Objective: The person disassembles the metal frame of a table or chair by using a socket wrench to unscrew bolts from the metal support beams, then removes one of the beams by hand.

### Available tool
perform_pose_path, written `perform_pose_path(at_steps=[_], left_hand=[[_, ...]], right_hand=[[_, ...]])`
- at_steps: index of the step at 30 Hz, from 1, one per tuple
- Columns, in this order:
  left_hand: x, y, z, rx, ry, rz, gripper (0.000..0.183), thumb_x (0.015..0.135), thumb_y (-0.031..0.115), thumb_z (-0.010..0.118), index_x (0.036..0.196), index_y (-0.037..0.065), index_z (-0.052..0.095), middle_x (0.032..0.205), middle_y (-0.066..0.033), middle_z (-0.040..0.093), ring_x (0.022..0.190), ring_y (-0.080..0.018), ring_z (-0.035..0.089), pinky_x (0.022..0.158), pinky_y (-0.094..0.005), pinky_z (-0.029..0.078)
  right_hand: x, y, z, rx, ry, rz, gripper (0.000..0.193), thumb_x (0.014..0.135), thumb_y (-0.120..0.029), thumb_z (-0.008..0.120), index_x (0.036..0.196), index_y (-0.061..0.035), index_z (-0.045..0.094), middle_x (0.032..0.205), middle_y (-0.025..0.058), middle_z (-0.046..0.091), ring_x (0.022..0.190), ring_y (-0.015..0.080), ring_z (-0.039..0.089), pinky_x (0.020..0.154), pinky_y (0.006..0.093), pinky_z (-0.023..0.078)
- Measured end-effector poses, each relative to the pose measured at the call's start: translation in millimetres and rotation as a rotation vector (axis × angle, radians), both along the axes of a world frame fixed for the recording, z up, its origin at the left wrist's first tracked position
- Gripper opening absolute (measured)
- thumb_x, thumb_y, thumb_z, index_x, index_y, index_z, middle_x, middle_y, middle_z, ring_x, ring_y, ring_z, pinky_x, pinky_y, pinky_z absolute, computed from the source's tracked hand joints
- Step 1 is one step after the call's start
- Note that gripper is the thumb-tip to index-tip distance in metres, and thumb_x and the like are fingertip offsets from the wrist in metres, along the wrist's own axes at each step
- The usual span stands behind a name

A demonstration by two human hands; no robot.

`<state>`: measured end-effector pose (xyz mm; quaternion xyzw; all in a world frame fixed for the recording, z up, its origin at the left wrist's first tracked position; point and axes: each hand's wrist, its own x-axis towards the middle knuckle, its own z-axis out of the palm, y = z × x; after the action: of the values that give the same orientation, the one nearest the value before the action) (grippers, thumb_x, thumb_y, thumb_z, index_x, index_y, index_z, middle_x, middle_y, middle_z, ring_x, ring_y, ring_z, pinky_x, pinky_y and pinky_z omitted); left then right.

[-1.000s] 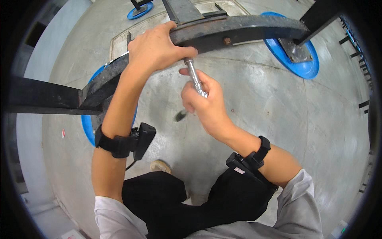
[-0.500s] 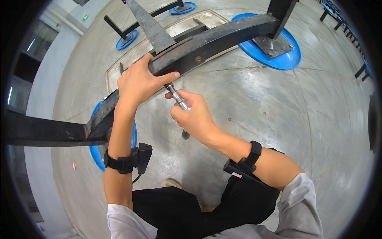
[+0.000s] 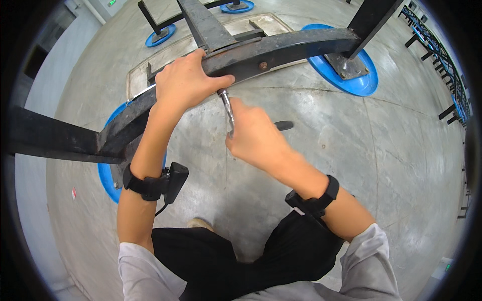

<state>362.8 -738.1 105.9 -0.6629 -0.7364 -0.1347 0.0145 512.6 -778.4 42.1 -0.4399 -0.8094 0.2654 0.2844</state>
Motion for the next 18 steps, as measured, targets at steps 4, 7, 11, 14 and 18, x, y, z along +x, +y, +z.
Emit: perform_pose_path(at_steps=[4, 7, 11, 14, 18], left_hand=[[-12.8, 1.4, -2.5, -0.012, 0.020, -0.056, 0.069, 0.059, 0.057, 0.070, 0.104, 0.005, 0.064, 0.093, -0.0173, 0.067, 0.089, -0.0343, 0.064, 0.079, -0.0399, 0.048], [-9.8, 3.8, 2.2, -0.059, 0.029, -0.089, 0.070, 0.060, 0.057, 0.069, 0.106, 0.005, 0.063, 0.094, -0.0179, 0.067, 0.090, -0.0344, 0.064, 0.079, -0.0399, 0.048], [-12.6, 4.5, 0.6, -0.030, 0.029, -0.084, 0.070, 0.061, 0.058, 0.069, 0.106, 0.006, 0.063, 0.093, -0.0174, 0.066, 0.089, -0.0339, 0.064, 0.078, -0.0396, 0.048], [-13.8, 4.0, -2.5, -0.022, 0.041, -0.089, 0.070, 0.061, 0.058, 0.069, 0.107, 0.006, 0.063, 0.090, -0.0158, 0.067, 0.087, -0.0323, 0.064, 0.076, -0.0388, 0.049], [-10.2, 4.9, -5.6, -0.005, 0.073, -0.095, 0.071, 0.063, 0.062, 0.067, 0.105, 0.006, 0.063, 0.084, -0.0143, 0.067, 0.082, -0.0315, 0.065, 0.073, -0.0385, 0.049]], right_hand=[[1.4, 2.4, -2.5, -0.116, 0.248, 0.131, 0.021, 0.070, -0.005, 0.059, 0.088, 0.0025, 0.051, 0.065, 0.0183, 0.058, 0.058, 0.0357, 0.057, 0.057, 0.0383, 0.046], [9.7, -1.7, -5.5, -0.262, 0.426, 0.090, 0.014, 0.071, -0.005, 0.060, 0.081, 0.0010, 0.052, 0.063, 0.0098, 0.057, 0.057, 0.0223, 0.056, 0.054, 0.0318, 0.043], [4.6, -12.6, 3.9, -0.665, 0.725, -0.026, 0.010, 0.073, -0.007, 0.060, 0.075, -0.0017, 0.052, 0.063, -0.0001, 0.051, 0.060, 0.0063, 0.048, 0.052, 0.0241, 0.038], [-7.8, -17.8, -5.4, -0.885, 1.058, 0.021, 0.006, 0.076, -0.005, 0.054, 0.081, -0.0051, 0.052, 0.062, -0.0039, 0.043, 0.057, 0.0085, 0.038, 0.060, 0.0241, 0.033], [-7.6, -11.7, -16.8, -1.162, 1.335, 0.193, 0.004, 0.078, -0.011, 0.050, 0.080, -0.0078, 0.049, 0.060, -0.0025, 0.037, 0.058, 0.0115, 0.035, 0.073, 0.0301, 0.034]])
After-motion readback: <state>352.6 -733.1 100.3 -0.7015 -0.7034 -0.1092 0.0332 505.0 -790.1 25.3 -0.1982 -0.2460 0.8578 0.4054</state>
